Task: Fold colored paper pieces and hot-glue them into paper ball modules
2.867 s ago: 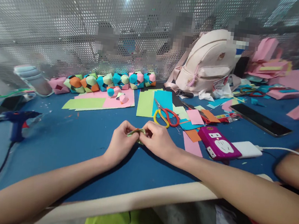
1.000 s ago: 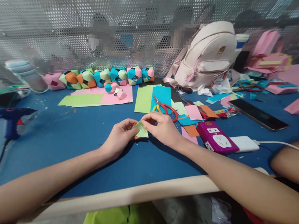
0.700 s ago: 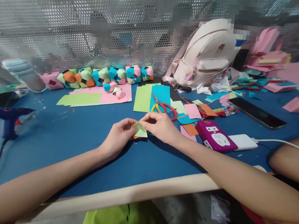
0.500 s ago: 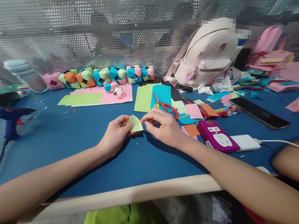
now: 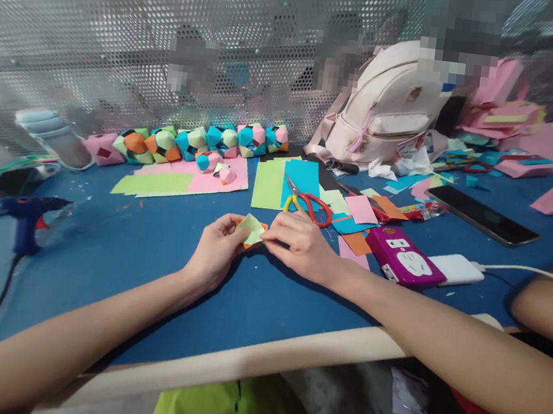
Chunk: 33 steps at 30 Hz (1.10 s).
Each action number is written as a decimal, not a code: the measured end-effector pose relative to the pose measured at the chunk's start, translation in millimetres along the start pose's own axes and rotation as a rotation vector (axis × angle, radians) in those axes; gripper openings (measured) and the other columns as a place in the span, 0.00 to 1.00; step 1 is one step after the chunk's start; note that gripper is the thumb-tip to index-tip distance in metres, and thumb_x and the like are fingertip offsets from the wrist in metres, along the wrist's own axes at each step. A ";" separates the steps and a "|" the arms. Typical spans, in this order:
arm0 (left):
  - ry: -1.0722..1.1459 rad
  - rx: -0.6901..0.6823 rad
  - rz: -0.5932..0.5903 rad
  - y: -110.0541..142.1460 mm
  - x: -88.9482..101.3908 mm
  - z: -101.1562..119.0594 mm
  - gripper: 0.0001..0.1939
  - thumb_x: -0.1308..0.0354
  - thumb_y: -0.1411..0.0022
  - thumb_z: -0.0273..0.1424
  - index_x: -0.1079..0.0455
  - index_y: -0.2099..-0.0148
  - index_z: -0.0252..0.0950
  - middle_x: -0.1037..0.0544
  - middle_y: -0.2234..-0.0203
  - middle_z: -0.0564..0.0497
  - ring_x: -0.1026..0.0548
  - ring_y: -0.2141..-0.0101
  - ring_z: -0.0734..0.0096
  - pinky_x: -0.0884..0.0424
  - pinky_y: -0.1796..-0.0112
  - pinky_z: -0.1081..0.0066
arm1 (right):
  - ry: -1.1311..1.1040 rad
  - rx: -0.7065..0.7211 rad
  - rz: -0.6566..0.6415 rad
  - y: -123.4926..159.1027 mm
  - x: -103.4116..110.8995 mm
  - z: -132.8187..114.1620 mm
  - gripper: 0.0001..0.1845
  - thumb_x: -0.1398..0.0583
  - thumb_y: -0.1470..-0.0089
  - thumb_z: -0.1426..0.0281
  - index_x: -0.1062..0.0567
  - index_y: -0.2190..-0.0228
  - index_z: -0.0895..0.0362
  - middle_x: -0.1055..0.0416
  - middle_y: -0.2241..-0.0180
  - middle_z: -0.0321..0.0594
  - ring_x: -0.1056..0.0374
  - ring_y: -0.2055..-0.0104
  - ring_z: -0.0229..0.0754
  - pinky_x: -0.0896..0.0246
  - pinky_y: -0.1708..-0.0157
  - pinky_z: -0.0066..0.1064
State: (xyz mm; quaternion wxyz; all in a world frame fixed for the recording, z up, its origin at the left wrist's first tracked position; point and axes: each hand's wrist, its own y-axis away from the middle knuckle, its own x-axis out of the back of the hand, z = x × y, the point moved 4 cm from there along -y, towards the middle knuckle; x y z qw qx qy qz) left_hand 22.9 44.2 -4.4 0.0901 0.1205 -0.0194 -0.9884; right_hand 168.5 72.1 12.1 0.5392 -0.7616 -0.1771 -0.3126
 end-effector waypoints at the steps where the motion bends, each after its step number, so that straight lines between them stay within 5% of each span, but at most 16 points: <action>1: -0.005 -0.002 0.001 0.0 0.1 0.0 0.16 0.31 0.58 0.34 0.30 0.68 0.32 0.25 0.75 0.54 0.28 0.74 0.75 0.31 0.67 0.71 | -0.002 -0.005 -0.009 0.0 -0.5 -0.1 0.08 0.44 0.42 0.72 0.25 0.70 0.56 0.30 0.72 0.38 0.35 0.68 0.39 0.47 0.65 0.33; 16: -0.253 -0.136 0.014 -1.9 5.3 2.9 0.09 0.37 0.52 0.33 0.29 0.69 0.33 0.25 0.76 0.54 0.32 0.75 0.76 0.37 0.71 0.74 | -0.078 -0.044 0.017 -4.3 4.9 -6.9 0.04 0.42 0.45 0.71 0.26 0.70 0.56 0.31 0.73 0.37 0.35 0.69 0.38 0.45 0.65 0.33; 20: -0.468 -0.260 -0.029 2.3 2.2 8.6 0.05 0.41 0.49 0.30 0.28 0.70 0.34 0.26 0.77 0.55 0.32 0.75 0.74 0.38 0.72 0.74 | -0.206 -0.269 0.086 -6.6 8.7 -1.3 0.05 0.42 0.48 0.71 0.29 0.67 0.57 0.32 0.69 0.39 0.37 0.68 0.38 0.41 0.66 0.30; 25: -0.628 -0.328 -0.106 5.6 -0.7 5.9 0.05 0.44 0.45 0.30 0.29 0.65 0.36 0.26 0.76 0.55 0.32 0.76 0.74 0.38 0.73 0.74 | -0.336 -0.506 -0.062 -5.0 -4.1 9.4 0.03 0.40 0.52 0.71 0.29 0.72 0.58 0.33 0.74 0.35 0.39 0.73 0.35 0.43 0.72 0.27; 33: -0.442 -0.204 -0.057 4.3 -1.1 6.0 0.09 0.38 0.49 0.34 0.33 0.67 0.35 0.29 0.80 0.57 0.31 0.78 0.76 0.37 0.74 0.75 | -0.501 -0.662 -0.011 -2.9 -10.7 15.0 0.05 0.42 0.55 0.73 0.32 0.79 0.58 0.35 0.82 0.32 0.40 0.78 0.33 0.46 0.77 0.26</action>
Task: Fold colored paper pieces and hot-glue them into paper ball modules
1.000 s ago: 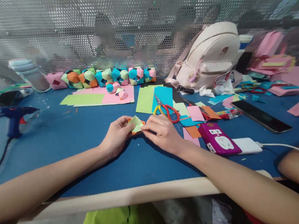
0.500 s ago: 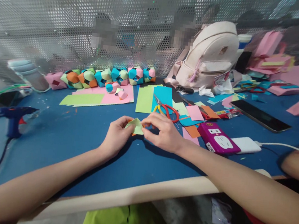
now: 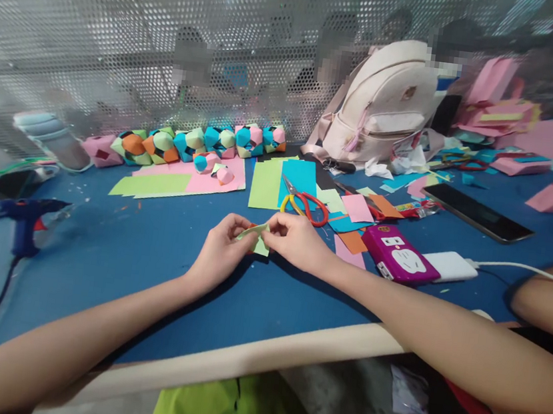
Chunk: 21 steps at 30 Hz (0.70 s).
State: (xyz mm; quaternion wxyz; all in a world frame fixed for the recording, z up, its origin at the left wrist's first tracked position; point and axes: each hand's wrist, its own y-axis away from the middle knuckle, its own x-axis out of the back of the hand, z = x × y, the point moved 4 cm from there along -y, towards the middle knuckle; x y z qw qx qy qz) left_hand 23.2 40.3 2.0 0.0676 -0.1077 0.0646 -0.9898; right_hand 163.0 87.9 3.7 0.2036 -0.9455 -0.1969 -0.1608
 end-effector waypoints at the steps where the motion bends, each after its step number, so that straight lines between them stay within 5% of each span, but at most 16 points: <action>1: 0.092 0.041 -0.006 0.3 -0.9 0.8 0.10 0.38 0.49 0.34 0.32 0.66 0.35 0.28 0.78 0.55 0.30 0.76 0.76 0.35 0.73 0.74 | -0.015 -0.017 0.016 -0.6 1.3 0.8 0.05 0.42 0.55 0.73 0.32 0.79 0.58 0.35 0.82 0.32 0.39 0.78 0.34 0.45 0.78 0.26; 6: 0.477 0.217 -0.082 3.0 -7.9 3.8 0.11 0.37 0.50 0.31 0.28 0.64 0.31 0.23 0.69 0.48 0.24 0.68 0.70 0.28 0.61 0.67 | -0.044 -0.039 0.078 -3.3 7.7 2.3 0.06 0.41 0.56 0.72 0.34 0.81 0.57 0.34 0.83 0.32 0.38 0.79 0.34 0.44 0.78 0.26; 21: 0.217 0.109 0.030 -2.2 -0.5 -7.7 0.09 0.37 0.51 0.33 0.27 0.68 0.31 0.24 0.77 0.52 0.28 0.75 0.75 0.32 0.71 0.74 | -0.206 -0.147 -0.045 2.2 -7.9 -1.1 0.02 0.42 0.52 0.74 0.32 0.74 0.57 0.32 0.83 0.31 0.32 0.79 0.36 0.40 0.76 0.26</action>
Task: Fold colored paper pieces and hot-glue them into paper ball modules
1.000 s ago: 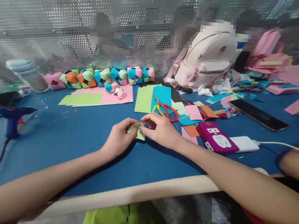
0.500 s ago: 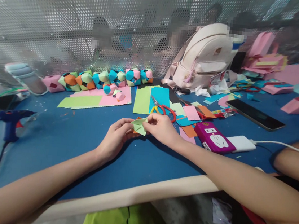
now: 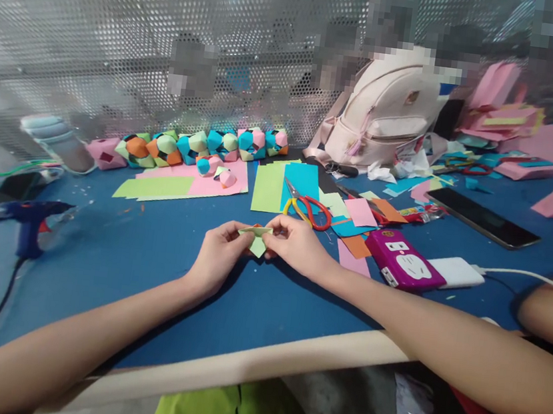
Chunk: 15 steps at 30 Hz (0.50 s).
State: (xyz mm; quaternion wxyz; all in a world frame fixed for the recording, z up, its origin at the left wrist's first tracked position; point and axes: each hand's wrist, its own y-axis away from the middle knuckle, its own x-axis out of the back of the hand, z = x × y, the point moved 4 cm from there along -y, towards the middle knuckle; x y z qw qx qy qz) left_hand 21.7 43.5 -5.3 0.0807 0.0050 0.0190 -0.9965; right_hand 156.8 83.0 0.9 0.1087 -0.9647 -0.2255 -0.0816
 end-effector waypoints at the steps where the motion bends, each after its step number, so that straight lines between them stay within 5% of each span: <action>1: -0.013 -0.006 0.001 0.1 0.4 0.6 0.09 0.37 0.51 0.33 0.27 0.69 0.31 0.24 0.77 0.53 0.29 0.76 0.75 0.33 0.71 0.74 | -0.001 -0.003 -0.002 0.4 -0.2 -0.5 0.02 0.43 0.52 0.74 0.32 0.75 0.57 0.33 0.83 0.31 0.32 0.80 0.35 0.40 0.76 0.26; 15: 0.020 0.041 -0.028 0.3 0.2 -0.4 0.12 0.33 0.53 0.35 0.23 0.68 0.31 0.23 0.77 0.52 0.31 0.77 0.78 0.35 0.73 0.76 | 0.116 0.170 0.067 2.9 1.5 -2.4 0.07 0.40 0.51 0.66 0.30 0.72 0.57 0.35 0.77 0.32 0.40 0.77 0.33 0.44 0.77 0.26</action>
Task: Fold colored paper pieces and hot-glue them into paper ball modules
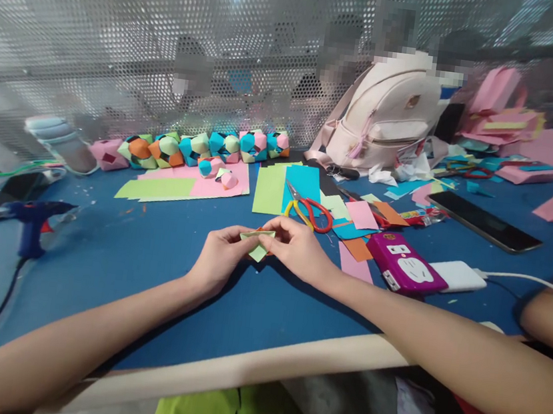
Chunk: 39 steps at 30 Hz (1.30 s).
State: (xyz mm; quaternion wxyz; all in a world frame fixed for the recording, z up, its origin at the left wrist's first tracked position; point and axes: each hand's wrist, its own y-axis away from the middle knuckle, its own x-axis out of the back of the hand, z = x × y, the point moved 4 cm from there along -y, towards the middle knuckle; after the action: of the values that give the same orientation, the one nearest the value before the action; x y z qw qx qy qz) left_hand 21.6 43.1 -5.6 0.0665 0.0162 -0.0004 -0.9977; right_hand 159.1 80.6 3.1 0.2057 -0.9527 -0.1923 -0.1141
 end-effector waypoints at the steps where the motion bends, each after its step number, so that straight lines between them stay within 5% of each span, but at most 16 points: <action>1: -0.001 0.010 -0.010 0.5 -0.7 -0.1 0.12 0.32 0.53 0.36 0.23 0.69 0.31 0.23 0.78 0.51 0.31 0.77 0.78 0.36 0.74 0.76 | -0.010 0.006 0.008 -0.1 0.5 -0.5 0.07 0.41 0.51 0.66 0.30 0.72 0.57 0.33 0.76 0.33 0.39 0.76 0.33 0.43 0.76 0.26; 12: 0.230 0.079 -0.155 5.1 -8.9 11.6 0.13 0.31 0.57 0.34 0.21 0.70 0.29 0.21 0.76 0.47 0.26 0.75 0.73 0.31 0.71 0.72 | 0.101 0.102 0.102 8.3 11.7 -19.4 0.08 0.41 0.49 0.66 0.26 0.74 0.57 0.28 0.76 0.36 0.33 0.73 0.37 0.37 0.72 0.28; 21: 0.263 0.077 -0.133 4.6 -4.7 27.2 0.11 0.31 0.59 0.34 0.22 0.73 0.32 0.23 0.80 0.50 0.28 0.78 0.76 0.31 0.74 0.72 | 0.281 0.102 0.075 5.3 14.8 -39.3 0.12 0.39 0.49 0.59 0.24 0.74 0.54 0.26 0.74 0.38 0.31 0.72 0.41 0.35 0.72 0.32; 27: 0.361 -0.022 0.045 32.4 36.3 61.1 0.09 0.33 0.56 0.31 0.22 0.71 0.32 0.23 0.78 0.51 0.28 0.77 0.75 0.30 0.71 0.72 | 0.279 0.049 -0.006 -31.1 6.3 -79.6 0.16 0.42 0.46 0.55 0.23 0.68 0.53 0.25 0.73 0.41 0.29 0.69 0.44 0.33 0.65 0.37; 31: 0.375 -0.058 0.242 82.1 79.0 71.7 0.11 0.32 0.56 0.32 0.22 0.69 0.32 0.21 0.74 0.49 0.26 0.74 0.72 0.30 0.70 0.71 | 0.167 0.047 -0.111 -72.7 -60.7 -86.2 0.11 0.42 0.46 0.63 0.24 0.66 0.57 0.25 0.67 0.41 0.28 0.70 0.41 0.33 0.65 0.35; 35: 0.419 0.003 0.520 141.2 117.2 44.8 0.12 0.30 0.59 0.34 0.22 0.71 0.34 0.20 0.74 0.48 0.26 0.73 0.70 0.29 0.71 0.72 | 0.216 0.112 -0.360 -102.5 -185.5 -84.3 0.12 0.42 0.46 0.70 0.27 0.59 0.61 0.26 0.58 0.45 0.29 0.59 0.41 0.36 0.56 0.33; 39: 0.355 0.088 0.728 193.6 147.1 9.2 0.13 0.31 0.57 0.37 0.22 0.70 0.35 0.20 0.75 0.48 0.26 0.75 0.70 0.29 0.72 0.72 | 0.224 0.071 -0.418 -112.4 -301.0 -91.2 0.22 0.38 0.49 0.64 0.30 0.55 0.63 0.28 0.53 0.49 0.31 0.53 0.45 0.39 0.53 0.33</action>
State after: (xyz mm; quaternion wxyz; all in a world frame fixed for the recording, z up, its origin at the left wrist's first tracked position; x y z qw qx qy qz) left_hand -98.7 -168.3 -0.6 0.4138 0.1900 -0.0370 -0.8896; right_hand -170.9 39.2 34.0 0.2311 -0.8658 -0.3652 -0.2524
